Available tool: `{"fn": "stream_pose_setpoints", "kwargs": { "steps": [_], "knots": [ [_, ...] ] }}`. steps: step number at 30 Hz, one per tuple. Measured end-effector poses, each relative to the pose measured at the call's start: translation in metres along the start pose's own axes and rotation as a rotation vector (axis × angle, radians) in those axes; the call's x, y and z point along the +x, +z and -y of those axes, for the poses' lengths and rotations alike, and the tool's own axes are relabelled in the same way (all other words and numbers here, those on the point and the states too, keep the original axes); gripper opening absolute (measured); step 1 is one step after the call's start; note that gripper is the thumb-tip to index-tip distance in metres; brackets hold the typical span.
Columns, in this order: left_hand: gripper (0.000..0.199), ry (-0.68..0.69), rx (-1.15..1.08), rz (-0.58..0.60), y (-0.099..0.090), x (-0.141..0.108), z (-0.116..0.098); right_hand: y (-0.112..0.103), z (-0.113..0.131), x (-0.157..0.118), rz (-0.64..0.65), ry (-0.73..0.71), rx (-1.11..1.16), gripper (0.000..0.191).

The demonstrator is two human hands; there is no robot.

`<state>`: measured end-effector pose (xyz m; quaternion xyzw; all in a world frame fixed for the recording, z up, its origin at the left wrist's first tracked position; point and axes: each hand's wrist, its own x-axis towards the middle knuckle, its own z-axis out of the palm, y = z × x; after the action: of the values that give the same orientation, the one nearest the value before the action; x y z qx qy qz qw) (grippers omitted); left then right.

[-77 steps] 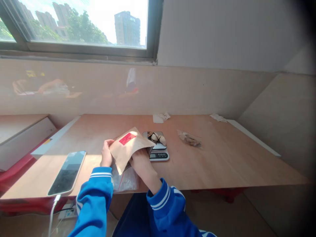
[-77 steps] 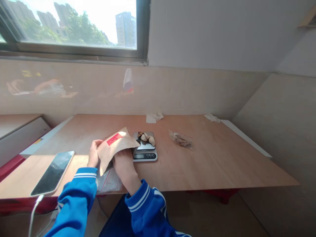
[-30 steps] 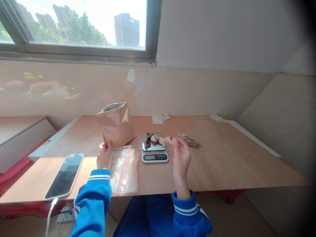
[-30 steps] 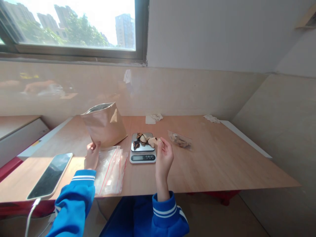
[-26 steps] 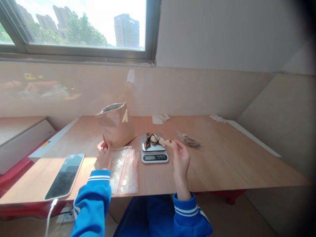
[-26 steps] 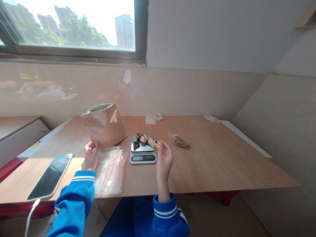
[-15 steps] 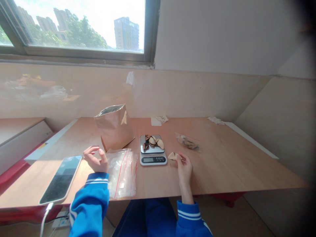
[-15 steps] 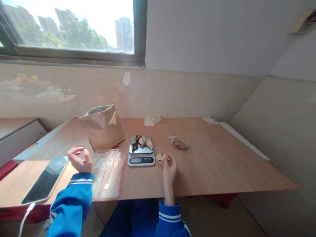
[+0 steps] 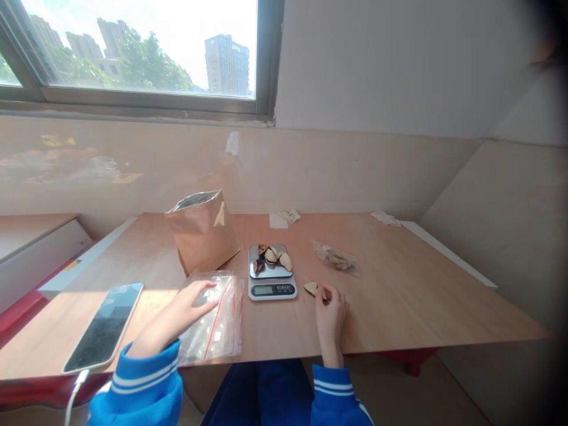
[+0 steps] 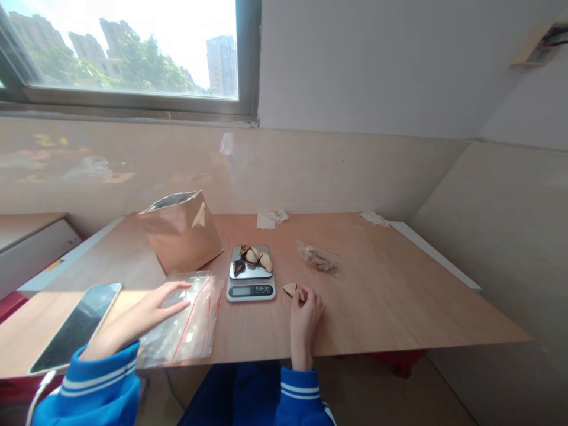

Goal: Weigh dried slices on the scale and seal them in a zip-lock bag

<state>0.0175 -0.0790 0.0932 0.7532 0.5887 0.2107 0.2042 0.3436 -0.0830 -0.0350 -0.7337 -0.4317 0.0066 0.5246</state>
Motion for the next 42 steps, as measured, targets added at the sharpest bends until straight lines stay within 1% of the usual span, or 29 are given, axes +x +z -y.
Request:
{"fn": "stream_pose_setpoints", "kwargs": {
  "steps": [2,3,6,8,10,11,13,15,17,18,20,21,22,24,26,28,30,32,33,34,37,38,39,41,42],
  "knots": [
    [0.053,-0.002,0.011,-0.017,0.015,-0.013,0.009,-0.001,0.002,-0.001,-0.021,-0.037,-0.056,0.028],
    [0.057,-0.013,0.007,-0.011,0.023,-0.018,0.013,-0.001,0.003,-0.002,-0.034,-0.043,-0.077,0.028],
    [0.057,-0.063,-0.025,0.021,0.041,-0.023,0.023,-0.005,0.010,-0.003,-0.071,-0.047,-0.089,0.028],
    [0.056,-0.070,-0.039,0.038,0.046,-0.022,0.027,-0.008,0.019,-0.004,-0.065,-0.062,-0.029,0.028],
    [0.052,-0.071,-0.040,0.012,0.046,-0.021,0.030,-0.013,0.031,-0.005,-0.024,-0.067,0.088,0.027],
    [0.050,-0.073,-0.038,-0.017,0.045,-0.020,0.030,-0.015,0.039,-0.006,0.013,-0.058,0.157,0.027],
    [0.047,-0.063,-0.034,-0.106,0.041,-0.020,0.028,-0.018,0.058,-0.010,0.127,-0.038,0.297,0.027],
    [0.046,-0.014,-0.036,-0.213,0.038,-0.021,0.021,-0.020,0.080,-0.018,0.289,-0.042,0.428,0.027],
    [0.047,0.059,-0.051,-0.299,0.038,-0.021,0.007,-0.020,0.103,-0.030,0.470,-0.061,0.542,0.027],
    [0.047,0.101,-0.071,-0.305,0.040,-0.022,-0.001,-0.020,0.113,-0.037,0.566,-0.064,0.583,0.027],
    [0.047,0.117,-0.121,-0.338,0.045,-0.022,-0.018,-0.017,0.131,-0.050,0.715,-0.036,0.630,0.028],
    [0.044,0.149,-0.152,-0.341,0.048,-0.023,-0.026,-0.015,0.136,-0.056,0.751,-0.009,0.651,0.029],
    [0.042,0.165,-0.184,-0.359,0.050,-0.024,-0.032,-0.013,0.140,-0.060,0.758,0.024,0.672,0.028],
    [0.036,0.147,-0.249,-0.408,0.053,-0.026,-0.042,-0.010,0.141,-0.064,0.715,0.078,0.698,0.023],
    [0.033,0.067,-0.312,-0.478,0.052,-0.028,-0.047,-0.008,0.138,-0.062,0.647,0.101,0.689,0.021],
    [0.032,0.013,-0.363,-0.536,0.050,-0.029,-0.049,-0.009,0.133,-0.059,0.622,0.103,0.665,0.023],
    [0.032,0.024,-0.399,-0.553,0.048,-0.029,-0.049,-0.008,0.130,-0.058,0.661,0.096,0.656,0.027],
    [0.033,0.052,-0.422,-0.544,0.049,-0.029,-0.050,-0.006,0.129,-0.059,0.728,0.082,0.645,0.026],
    [0.033,0.053,-0.426,-0.559,0.050,-0.029,-0.051,-0.005,0.128,-0.060,0.746,0.080,0.640,0.025],
    [0.033,0.034,-0.429,-0.597,0.052,-0.028,-0.052,-0.003,0.128,-0.060,0.748,0.087,0.637,0.025],
    [0.030,-0.070,-0.434,-0.776,0.059,-0.028,-0.052,-0.002,0.123,-0.057,0.726,0.150,0.671,0.032],
    [0.029,-0.095,-0.437,-0.818,0.061,-0.027,-0.051,-0.003,0.120,-0.054,0.751,0.157,0.687,0.034],
    [0.029,-0.100,-0.440,-0.839,0.062,-0.026,-0.050,-0.006,0.117,-0.051,0.807,0.143,0.699,0.035],
    [0.027,-0.051,-0.456,-0.836,0.062,-0.021,-0.048,-0.013,0.111,-0.043,0.952,0.071,0.711,0.037],
    [0.027,-0.010,-0.473,-0.829,0.061,-0.017,-0.048,-0.016,0.107,-0.039,0.991,0.039,0.716,0.039]
  ]
}}
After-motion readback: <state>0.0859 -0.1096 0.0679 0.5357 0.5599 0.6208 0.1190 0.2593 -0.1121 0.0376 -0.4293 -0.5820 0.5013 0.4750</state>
